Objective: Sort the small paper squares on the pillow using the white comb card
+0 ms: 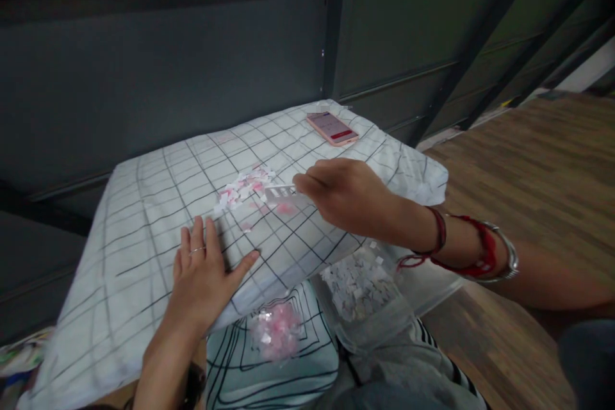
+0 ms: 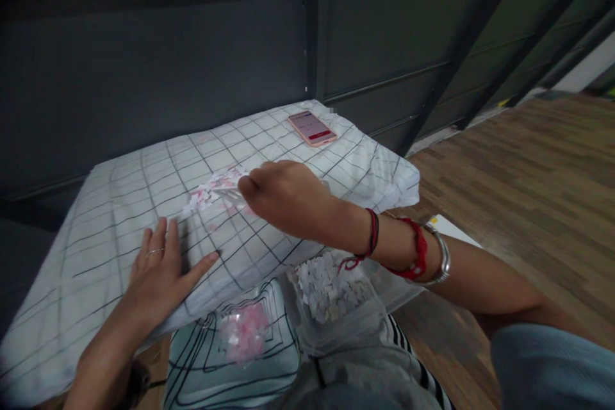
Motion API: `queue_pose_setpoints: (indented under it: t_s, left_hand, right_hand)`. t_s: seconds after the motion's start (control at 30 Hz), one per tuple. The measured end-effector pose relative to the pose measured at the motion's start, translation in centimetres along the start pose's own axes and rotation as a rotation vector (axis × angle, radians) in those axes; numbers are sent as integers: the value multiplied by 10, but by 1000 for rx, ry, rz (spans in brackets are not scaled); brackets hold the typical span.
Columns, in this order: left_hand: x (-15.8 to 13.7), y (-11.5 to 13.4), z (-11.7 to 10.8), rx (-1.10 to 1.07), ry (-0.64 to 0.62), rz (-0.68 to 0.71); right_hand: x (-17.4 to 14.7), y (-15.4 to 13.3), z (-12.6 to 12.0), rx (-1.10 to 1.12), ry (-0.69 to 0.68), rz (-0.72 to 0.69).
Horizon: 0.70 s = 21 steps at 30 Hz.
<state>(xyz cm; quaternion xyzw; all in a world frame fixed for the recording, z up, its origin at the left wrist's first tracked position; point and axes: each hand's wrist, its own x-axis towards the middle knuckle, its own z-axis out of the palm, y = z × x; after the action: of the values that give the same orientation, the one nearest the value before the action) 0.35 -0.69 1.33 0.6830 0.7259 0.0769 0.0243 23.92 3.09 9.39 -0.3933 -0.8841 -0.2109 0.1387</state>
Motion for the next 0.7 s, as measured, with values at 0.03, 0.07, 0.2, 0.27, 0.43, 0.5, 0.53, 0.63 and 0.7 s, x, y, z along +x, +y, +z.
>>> queue_pose_setpoints:
  t_s: [0.03, 0.07, 0.2, 0.27, 0.43, 0.5, 0.53, 0.63, 0.7]
  left_hand:
    - [0, 1, -1, -6, -1, -8]
    - [0, 3, -1, -14, -3, -16]
    - [3, 5, 0, -69, 17, -49]
    - [5, 4, 1, -108, 56, -52]
    - [9, -6, 5, -202, 146, -32]
    - [9, -12, 5, -227, 184, -18]
    - [9, -15, 6, -236, 202, -9]
    - [8, -21, 6, -238, 237, 16]
    - [5, -24, 5, -212, 235, 28]
  right_hand:
    - [0, -3, -2, 12, 13, -35]
    - [1, -5, -4, 22, 23, -52]
    - [11, -5, -2, 40, 23, 24]
    - [19, -5, 4, 59, 38, 31]
    - [31, -9, 14, 94, 43, -89]
    - [29, -10, 11, 113, 31, -168]
    - [27, -10, 9, 124, 33, -204]
    - [22, -9, 3, 144, 76, -229]
    - [21, -8, 3, 155, 98, -180]
